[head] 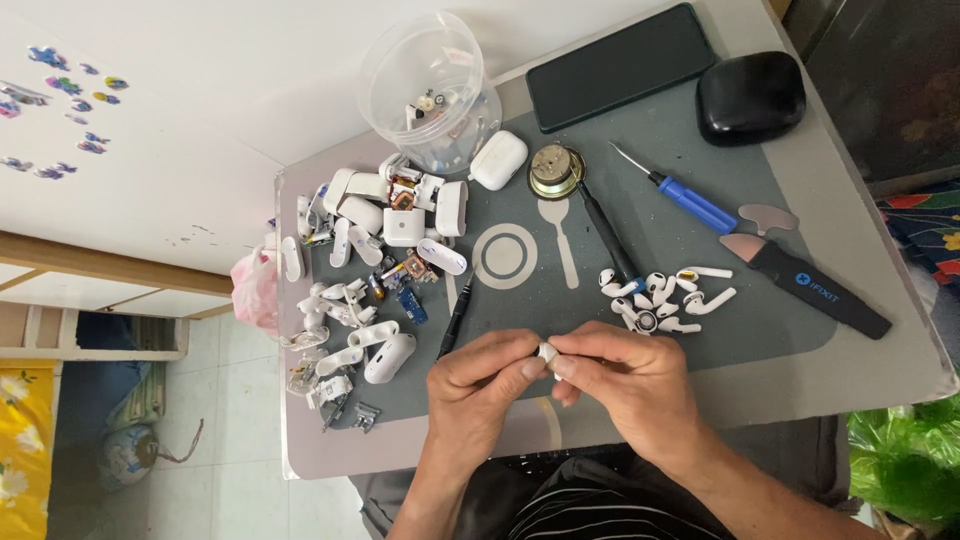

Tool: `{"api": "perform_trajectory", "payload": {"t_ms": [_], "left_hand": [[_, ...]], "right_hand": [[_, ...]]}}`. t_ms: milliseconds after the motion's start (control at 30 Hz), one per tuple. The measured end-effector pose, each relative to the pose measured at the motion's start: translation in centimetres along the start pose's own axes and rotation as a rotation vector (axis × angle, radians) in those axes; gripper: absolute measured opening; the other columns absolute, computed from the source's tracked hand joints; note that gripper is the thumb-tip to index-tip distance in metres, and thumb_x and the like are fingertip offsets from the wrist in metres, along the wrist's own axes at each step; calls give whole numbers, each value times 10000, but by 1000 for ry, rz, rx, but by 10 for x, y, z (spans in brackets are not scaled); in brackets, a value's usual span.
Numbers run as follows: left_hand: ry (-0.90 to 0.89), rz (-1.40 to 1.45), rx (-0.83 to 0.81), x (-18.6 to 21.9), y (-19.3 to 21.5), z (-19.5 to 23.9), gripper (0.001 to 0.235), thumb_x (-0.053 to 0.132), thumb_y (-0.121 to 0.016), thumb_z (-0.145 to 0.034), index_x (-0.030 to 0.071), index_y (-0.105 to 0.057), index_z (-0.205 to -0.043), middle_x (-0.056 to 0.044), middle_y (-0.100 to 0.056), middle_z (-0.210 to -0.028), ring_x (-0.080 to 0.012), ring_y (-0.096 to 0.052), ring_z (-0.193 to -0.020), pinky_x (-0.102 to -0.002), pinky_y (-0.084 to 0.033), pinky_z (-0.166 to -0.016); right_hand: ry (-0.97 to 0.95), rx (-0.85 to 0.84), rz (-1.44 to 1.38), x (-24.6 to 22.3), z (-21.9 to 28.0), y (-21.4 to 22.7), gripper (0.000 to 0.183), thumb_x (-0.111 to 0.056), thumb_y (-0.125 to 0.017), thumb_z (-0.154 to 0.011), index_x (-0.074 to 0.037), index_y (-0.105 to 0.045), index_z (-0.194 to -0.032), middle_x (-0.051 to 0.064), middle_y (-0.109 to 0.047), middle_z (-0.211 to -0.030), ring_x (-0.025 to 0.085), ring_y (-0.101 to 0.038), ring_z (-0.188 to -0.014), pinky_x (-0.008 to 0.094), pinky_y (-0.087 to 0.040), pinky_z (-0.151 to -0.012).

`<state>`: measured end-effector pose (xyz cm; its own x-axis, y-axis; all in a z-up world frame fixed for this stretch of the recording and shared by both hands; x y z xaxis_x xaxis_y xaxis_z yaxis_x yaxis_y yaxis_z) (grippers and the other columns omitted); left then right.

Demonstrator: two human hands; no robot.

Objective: The person assembles white wireless earbuds by hand at a low table. They pick up individual earbud parts, align and press them together, then place the assembled units on the mat. Tools and other disassembled parts remain on the table.

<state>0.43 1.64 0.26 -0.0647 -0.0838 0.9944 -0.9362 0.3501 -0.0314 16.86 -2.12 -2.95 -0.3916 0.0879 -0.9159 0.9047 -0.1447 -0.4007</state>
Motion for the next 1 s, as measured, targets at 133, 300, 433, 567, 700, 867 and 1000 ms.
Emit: {"api": "perform_trajectory", "payload": {"t_ms": [133,300,433,567,700,867,1000], "left_hand": [[-58,-22,-38,1,1,-1,163,47,-747,-918,-8,-765,-1070,-179,-738,-1049,-204,-721,-860,-259,-615,-795],[-126,-37,-11,-5,1,-1,176,47,-752,-921,18,-762,-1094,-191,-742,-1082,-220,-725,-911,-272,-611,-815],[-110,-103,8,-6,1,-3,171,60,-758,-909,29,-759,-1077,-167,-748,-1036,-215,-707,-892,-289,-571,-803],[-88,-93,-53,-4,3,-7,194,79,-759,-917,33,-762,-1106,-170,-749,-1062,-216,-715,-925,-283,-579,-817],[-70,-131,-119,-3,7,-11,179,78,-751,-919,17,-766,-1087,-160,-745,-1029,-209,-712,-925,-272,-577,-814],[-98,-16,-146,-20,14,-8,219,57,-769,-914,47,-755,-1132,-178,-752,-1065,-221,-726,-927,-280,-601,-817],[-107,38,-115,-21,8,-6,236,15,-770,-909,54,-753,-1141,-174,-764,-1082,-228,-744,-933,-277,-635,-822]], "right_hand": [[2,4,16,2,0,0,163,54,-747,-832,48,-781,-991,174,-771,-886,227,-748,-570,266,-664,-539],[24,-16,31,2,0,0,191,58,-742,-837,45,-775,-1024,175,-767,-901,223,-759,-571,253,-673,-539],[1,26,31,4,0,1,194,62,-750,-821,58,-778,-1013,174,-764,-916,238,-748,-549,262,-665,-532],[0,1,21,2,0,1,197,59,-740,-832,57,-769,-1027,184,-770,-922,236,-760,-561,270,-683,-532],[16,-34,12,0,-1,2,172,31,-740,-848,50,-762,-1017,186,-764,-885,228,-757,-567,267,-680,-522],[43,-68,22,2,0,3,148,23,-734,-856,36,-757,-1001,169,-749,-869,209,-751,-564,264,-681,-517],[-13,-61,-27,0,-1,5,158,54,-725,-846,58,-760,-1000,176,-736,-841,222,-730,-567,281,-668,-527]]}}
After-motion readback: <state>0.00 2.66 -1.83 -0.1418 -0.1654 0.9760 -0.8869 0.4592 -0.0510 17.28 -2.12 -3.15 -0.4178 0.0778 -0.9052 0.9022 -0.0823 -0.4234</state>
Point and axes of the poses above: each hand's wrist, its own z-axis away from the middle knuckle, its own y-axis out of the back of the hand, x = y × z, the point moved 2 cm from there along -z, towards the middle knuckle
